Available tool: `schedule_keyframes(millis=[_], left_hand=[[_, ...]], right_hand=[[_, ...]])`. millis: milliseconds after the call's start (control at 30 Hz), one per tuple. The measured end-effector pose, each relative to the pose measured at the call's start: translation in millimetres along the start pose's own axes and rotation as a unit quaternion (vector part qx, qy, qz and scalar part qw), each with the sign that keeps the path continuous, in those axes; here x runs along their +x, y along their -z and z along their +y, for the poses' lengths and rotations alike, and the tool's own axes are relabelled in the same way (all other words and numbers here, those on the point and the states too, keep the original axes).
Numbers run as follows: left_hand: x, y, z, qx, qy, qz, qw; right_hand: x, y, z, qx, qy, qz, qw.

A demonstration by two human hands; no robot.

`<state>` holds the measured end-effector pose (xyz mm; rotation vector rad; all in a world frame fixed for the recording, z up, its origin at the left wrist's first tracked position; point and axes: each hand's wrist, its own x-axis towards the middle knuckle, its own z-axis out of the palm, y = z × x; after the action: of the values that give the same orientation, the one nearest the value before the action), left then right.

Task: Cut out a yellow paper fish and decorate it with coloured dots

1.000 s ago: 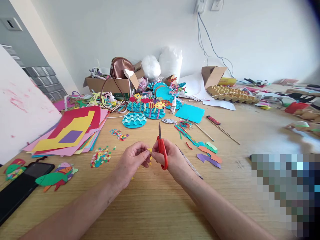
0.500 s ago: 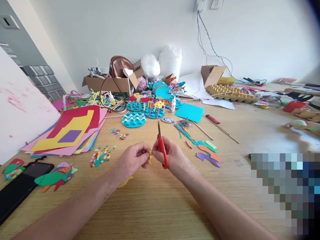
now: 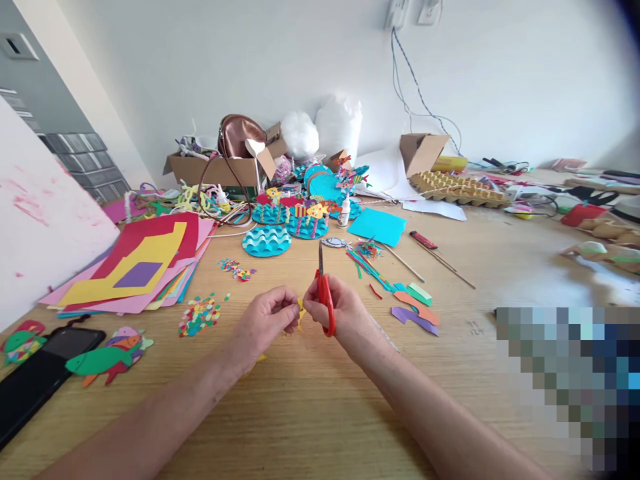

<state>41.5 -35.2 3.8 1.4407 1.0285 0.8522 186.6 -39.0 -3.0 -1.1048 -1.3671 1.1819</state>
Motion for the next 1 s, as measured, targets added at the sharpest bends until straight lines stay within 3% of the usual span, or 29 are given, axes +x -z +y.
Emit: schedule_keyframes(millis=[633, 1000], left_hand=[[0.5, 8.4, -13.3, 0.071, -0.054, -0.007, 0.996], [-1.8, 9.2, -6.7, 0.04, -0.033, 0.0, 0.999]], right_hand=[[-1.9, -2.9, -7.8, -0.04, -0.042, -0.018, 0.998], [-3.0, -1.8, -11.8, -0.055, -0.036, -0.016, 0.998]])
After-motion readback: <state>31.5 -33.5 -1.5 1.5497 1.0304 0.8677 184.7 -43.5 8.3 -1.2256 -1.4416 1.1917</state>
